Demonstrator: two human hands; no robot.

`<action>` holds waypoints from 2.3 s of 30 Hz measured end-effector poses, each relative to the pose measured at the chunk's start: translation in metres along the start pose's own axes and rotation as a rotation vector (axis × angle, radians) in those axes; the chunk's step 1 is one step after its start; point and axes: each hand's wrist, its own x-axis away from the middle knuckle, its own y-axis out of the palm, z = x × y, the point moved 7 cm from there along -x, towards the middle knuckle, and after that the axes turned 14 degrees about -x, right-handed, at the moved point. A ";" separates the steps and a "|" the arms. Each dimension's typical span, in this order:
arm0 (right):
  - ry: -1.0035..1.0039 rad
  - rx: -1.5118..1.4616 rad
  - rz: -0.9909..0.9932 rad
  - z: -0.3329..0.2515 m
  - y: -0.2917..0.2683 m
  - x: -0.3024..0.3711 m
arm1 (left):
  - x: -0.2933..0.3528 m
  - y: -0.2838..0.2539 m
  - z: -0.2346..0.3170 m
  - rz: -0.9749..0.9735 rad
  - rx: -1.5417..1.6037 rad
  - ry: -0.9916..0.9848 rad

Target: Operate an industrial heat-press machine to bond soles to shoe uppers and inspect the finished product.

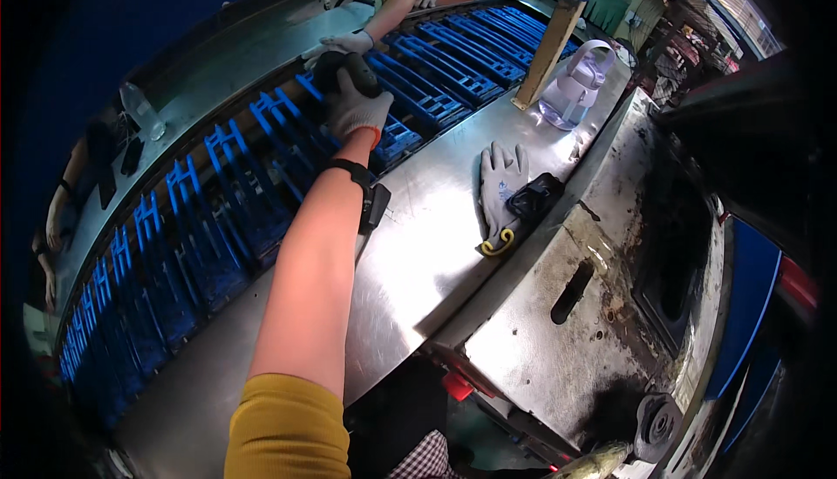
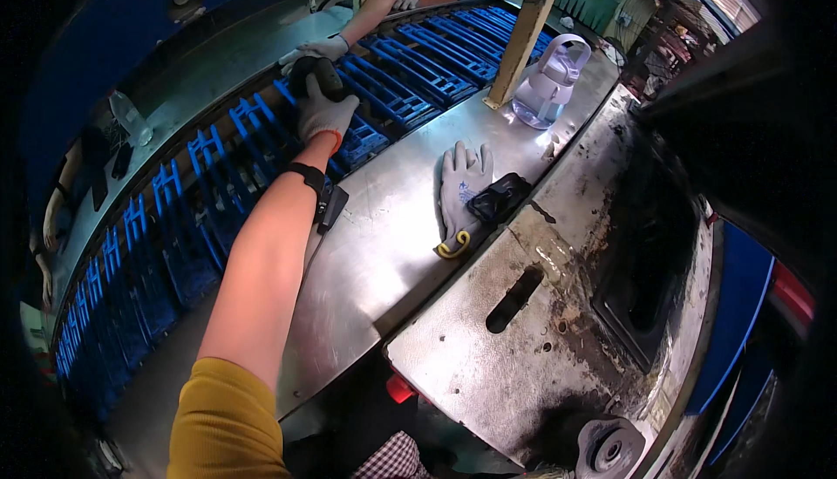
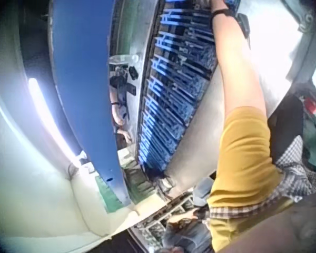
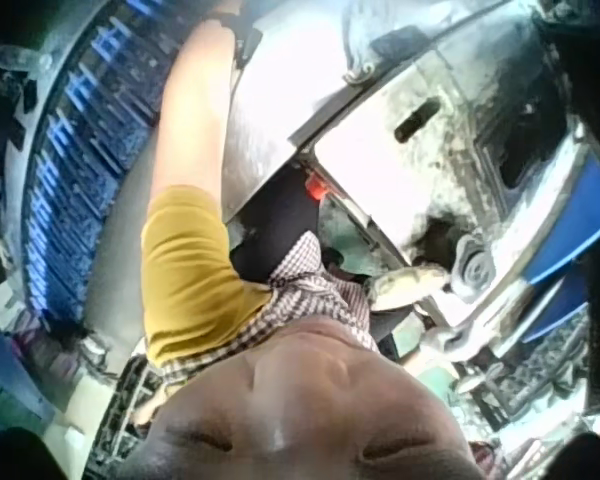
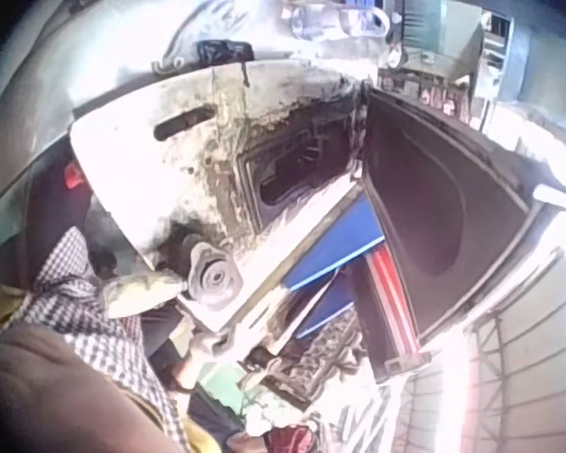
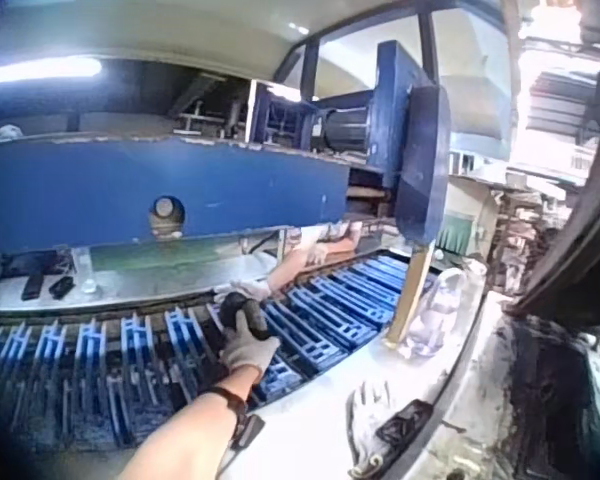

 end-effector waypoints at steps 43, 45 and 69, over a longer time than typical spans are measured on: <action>-0.033 -0.359 0.020 0.038 -0.020 0.031 | 0.444 -0.245 -0.234 0.073 -0.687 0.756; -0.022 -0.368 0.011 0.038 -0.020 0.031 | 0.442 -0.241 -0.238 0.089 -0.678 0.752; 0.004 -0.360 -0.037 0.043 -0.016 0.033 | 0.440 -0.236 -0.237 0.034 -0.732 0.727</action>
